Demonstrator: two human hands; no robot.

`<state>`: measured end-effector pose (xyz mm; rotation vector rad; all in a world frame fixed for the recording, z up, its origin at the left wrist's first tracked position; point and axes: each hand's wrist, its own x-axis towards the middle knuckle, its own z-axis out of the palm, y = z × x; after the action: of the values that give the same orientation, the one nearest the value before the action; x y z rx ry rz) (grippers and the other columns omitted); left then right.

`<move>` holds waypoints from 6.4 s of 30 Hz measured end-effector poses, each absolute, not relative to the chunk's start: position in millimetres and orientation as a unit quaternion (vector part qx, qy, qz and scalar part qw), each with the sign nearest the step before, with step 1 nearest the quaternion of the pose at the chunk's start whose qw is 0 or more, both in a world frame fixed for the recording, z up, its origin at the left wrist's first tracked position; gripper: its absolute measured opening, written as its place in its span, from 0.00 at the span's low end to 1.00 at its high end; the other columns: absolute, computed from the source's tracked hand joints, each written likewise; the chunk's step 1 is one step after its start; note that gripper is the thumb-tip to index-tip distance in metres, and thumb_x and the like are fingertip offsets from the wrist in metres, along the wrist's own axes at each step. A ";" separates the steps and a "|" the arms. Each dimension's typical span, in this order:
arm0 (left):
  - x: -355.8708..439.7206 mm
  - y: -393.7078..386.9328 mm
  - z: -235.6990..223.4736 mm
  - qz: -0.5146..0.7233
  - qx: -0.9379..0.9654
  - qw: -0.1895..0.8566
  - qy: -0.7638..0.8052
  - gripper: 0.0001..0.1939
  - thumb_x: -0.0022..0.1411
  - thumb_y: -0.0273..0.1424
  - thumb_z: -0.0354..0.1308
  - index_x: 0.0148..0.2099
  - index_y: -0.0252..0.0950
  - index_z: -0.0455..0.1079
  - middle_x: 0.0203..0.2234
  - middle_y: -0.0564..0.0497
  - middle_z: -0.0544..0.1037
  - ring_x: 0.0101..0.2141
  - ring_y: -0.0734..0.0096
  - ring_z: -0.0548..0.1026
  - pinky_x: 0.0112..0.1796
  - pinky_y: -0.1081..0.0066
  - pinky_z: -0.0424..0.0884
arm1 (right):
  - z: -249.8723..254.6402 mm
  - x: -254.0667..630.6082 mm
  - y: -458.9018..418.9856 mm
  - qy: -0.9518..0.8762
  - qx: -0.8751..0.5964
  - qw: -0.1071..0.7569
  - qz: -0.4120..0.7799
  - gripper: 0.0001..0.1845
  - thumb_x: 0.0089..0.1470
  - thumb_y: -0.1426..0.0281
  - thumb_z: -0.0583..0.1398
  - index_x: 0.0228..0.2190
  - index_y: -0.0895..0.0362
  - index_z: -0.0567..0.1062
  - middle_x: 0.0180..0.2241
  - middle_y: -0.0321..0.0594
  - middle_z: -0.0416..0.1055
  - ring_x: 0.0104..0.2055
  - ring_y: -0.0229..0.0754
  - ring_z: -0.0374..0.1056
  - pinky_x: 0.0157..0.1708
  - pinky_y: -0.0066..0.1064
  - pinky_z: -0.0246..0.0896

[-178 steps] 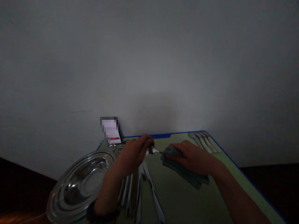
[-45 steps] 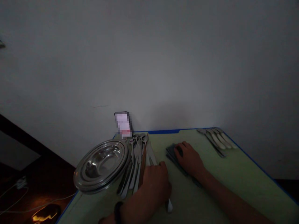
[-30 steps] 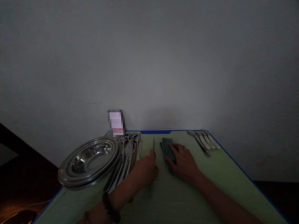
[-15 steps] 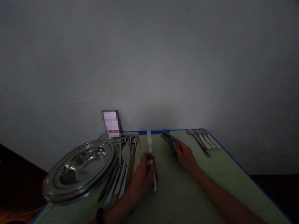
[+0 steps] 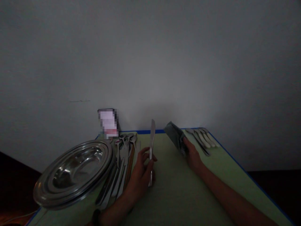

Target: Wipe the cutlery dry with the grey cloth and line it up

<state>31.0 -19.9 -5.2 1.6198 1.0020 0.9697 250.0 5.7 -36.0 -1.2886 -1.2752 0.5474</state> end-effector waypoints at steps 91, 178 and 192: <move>32.1 -25.0 1.9 0.270 0.682 0.524 0.433 0.15 0.63 0.39 0.43 0.44 0.38 0.65 0.17 0.56 0.68 0.18 0.74 0.68 0.19 0.77 0.62 | -21.4 255.4 13.9 -0.358 -0.444 0.585 0.577 0.14 0.45 0.61 0.55 0.29 0.55 0.75 0.28 0.42 0.76 0.36 0.48 0.71 0.36 0.38 0.62; 34.0 -20.8 1.3 0.284 0.657 0.539 0.445 0.18 0.54 0.36 0.57 0.46 0.35 0.66 0.33 0.50 0.78 0.26 0.71 0.75 0.26 0.73 0.72 | -22.9 250.2 9.0 -0.326 -0.348 0.534 0.698 0.08 0.41 0.70 0.63 0.30 0.54 0.75 0.28 0.34 0.75 0.30 0.39 0.68 0.39 0.33 0.57; 34.0 -21.1 4.1 0.279 0.674 0.516 0.449 0.16 0.54 0.35 0.57 0.46 0.36 0.67 0.32 0.51 0.77 0.32 0.67 0.75 0.29 0.72 0.72 | -17.7 247.5 4.5 -0.331 -0.362 0.535 0.688 0.06 0.41 0.67 0.64 0.27 0.54 0.76 0.27 0.35 0.76 0.29 0.38 0.68 0.39 0.32 0.58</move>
<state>34.0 -21.1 4.1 1.6180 1.0783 0.6702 247.5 4.5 -17.7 -0.8615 -0.7879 1.6390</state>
